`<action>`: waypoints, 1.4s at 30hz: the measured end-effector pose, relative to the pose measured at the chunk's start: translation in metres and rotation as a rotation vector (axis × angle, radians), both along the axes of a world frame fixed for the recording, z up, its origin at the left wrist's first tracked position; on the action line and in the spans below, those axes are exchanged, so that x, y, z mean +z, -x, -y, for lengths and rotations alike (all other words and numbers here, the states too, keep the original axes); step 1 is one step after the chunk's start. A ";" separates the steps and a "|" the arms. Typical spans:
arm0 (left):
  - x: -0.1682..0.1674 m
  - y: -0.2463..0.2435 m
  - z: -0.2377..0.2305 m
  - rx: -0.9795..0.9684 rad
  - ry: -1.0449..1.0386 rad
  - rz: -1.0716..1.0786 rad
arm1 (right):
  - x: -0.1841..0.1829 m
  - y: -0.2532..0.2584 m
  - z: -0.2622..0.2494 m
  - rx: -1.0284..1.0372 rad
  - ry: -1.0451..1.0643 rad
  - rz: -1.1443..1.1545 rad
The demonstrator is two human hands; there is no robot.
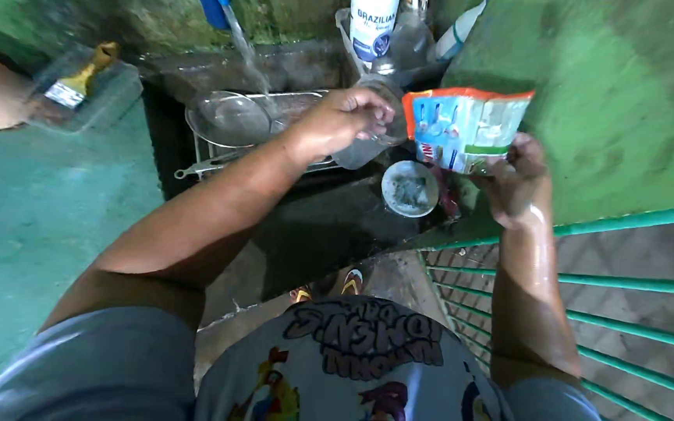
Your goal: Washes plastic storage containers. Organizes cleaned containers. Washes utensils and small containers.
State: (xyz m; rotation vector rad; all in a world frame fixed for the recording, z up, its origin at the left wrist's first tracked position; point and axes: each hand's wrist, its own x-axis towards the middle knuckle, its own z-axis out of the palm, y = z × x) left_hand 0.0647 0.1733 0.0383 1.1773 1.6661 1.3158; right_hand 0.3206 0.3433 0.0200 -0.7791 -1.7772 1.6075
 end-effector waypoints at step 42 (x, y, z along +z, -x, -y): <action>0.012 0.012 -0.047 -0.283 -0.206 -1.083 | -0.033 0.024 0.046 -0.326 1.107 -0.218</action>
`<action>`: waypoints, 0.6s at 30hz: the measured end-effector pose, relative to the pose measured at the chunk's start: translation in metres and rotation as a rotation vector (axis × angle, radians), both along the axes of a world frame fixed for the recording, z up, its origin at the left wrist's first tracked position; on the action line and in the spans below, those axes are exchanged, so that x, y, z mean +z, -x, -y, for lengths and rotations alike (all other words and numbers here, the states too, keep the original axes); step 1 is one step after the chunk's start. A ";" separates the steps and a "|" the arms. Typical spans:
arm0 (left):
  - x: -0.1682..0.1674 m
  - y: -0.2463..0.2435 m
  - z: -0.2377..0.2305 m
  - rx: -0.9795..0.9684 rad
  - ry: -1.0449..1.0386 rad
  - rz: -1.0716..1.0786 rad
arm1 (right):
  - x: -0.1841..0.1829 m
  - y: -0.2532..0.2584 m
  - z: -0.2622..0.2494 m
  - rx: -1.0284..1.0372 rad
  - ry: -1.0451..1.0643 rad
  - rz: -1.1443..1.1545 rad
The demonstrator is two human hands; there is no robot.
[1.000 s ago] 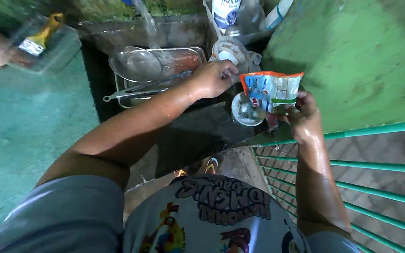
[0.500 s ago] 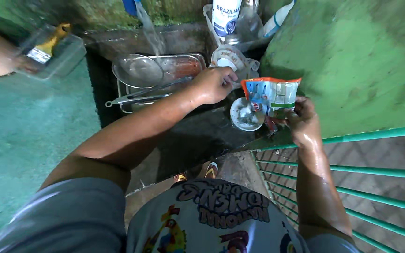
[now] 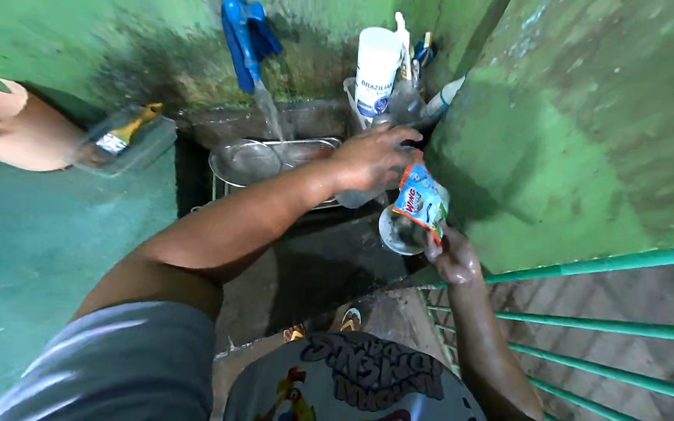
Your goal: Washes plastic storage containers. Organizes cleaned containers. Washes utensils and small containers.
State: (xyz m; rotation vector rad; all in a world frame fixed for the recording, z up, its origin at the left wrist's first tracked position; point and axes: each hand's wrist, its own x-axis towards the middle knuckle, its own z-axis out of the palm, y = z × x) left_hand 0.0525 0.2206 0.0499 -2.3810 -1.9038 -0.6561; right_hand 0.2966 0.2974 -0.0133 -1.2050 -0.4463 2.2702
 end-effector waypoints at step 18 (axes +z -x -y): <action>0.138 0.084 -0.128 0.666 0.004 -0.034 | -0.018 0.021 -0.031 1.520 -1.609 0.979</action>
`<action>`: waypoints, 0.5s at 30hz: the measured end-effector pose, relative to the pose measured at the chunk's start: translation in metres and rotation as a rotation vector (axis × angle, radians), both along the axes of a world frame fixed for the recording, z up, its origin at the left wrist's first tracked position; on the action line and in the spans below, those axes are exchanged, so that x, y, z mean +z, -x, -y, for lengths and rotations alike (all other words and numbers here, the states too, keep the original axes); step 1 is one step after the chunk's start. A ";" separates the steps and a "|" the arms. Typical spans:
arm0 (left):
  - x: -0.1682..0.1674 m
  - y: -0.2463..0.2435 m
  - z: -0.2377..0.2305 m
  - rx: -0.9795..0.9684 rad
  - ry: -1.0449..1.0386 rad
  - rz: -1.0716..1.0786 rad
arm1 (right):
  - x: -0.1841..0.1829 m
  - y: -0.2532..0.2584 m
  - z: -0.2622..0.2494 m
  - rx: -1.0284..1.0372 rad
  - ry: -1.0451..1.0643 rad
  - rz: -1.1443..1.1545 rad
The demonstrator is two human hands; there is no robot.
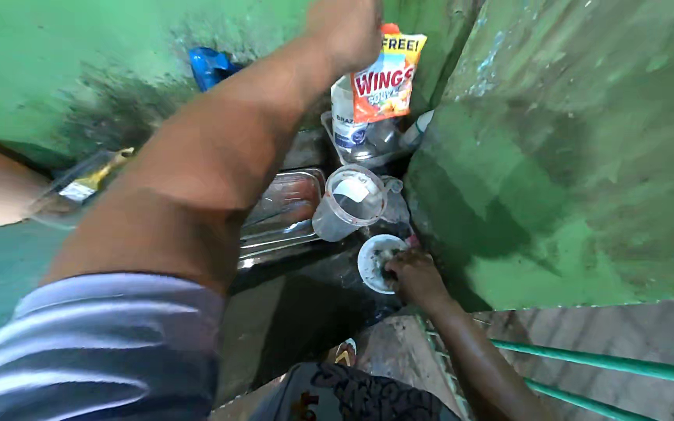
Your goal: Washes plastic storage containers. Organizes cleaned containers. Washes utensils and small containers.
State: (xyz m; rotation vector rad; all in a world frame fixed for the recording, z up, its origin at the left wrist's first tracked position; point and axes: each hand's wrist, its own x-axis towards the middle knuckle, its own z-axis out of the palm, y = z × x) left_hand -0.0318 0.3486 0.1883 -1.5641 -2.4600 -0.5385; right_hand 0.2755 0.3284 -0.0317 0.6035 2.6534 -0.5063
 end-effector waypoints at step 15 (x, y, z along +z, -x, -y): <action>-0.074 -0.019 -0.102 -0.061 0.142 0.278 | 0.027 0.010 -0.023 -0.207 0.310 -0.140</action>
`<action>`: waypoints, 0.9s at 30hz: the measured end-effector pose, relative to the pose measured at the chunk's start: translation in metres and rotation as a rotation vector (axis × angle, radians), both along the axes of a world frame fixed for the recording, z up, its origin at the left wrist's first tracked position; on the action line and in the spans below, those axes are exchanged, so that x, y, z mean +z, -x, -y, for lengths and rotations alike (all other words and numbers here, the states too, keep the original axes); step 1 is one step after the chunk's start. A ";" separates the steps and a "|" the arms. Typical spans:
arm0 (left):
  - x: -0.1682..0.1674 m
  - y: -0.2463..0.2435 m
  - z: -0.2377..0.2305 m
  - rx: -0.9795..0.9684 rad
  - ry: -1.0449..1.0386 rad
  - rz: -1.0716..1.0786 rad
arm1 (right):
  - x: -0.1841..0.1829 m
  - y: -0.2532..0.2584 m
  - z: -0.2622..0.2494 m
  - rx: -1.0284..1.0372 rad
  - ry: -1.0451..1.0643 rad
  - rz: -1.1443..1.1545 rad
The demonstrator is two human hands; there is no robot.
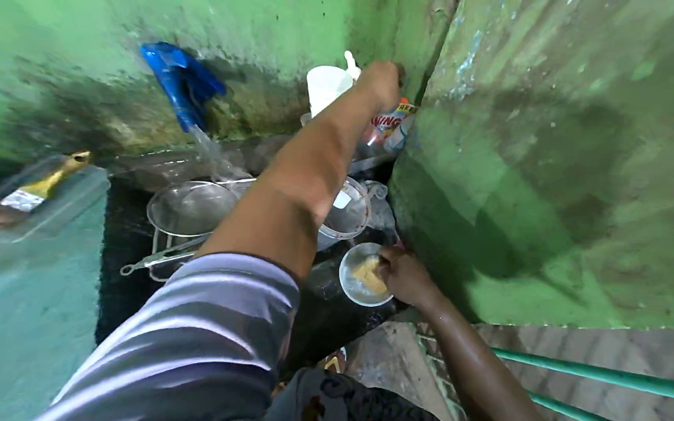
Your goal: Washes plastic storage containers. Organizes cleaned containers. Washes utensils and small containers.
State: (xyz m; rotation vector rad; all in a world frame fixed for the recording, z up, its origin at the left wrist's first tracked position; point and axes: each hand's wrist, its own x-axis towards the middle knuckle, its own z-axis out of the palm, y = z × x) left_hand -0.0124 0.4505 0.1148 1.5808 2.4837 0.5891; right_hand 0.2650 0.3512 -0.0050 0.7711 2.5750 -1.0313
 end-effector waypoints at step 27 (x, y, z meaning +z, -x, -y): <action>-0.179 0.101 0.388 0.254 0.893 -0.111 | -0.054 0.039 0.039 0.169 -0.494 0.306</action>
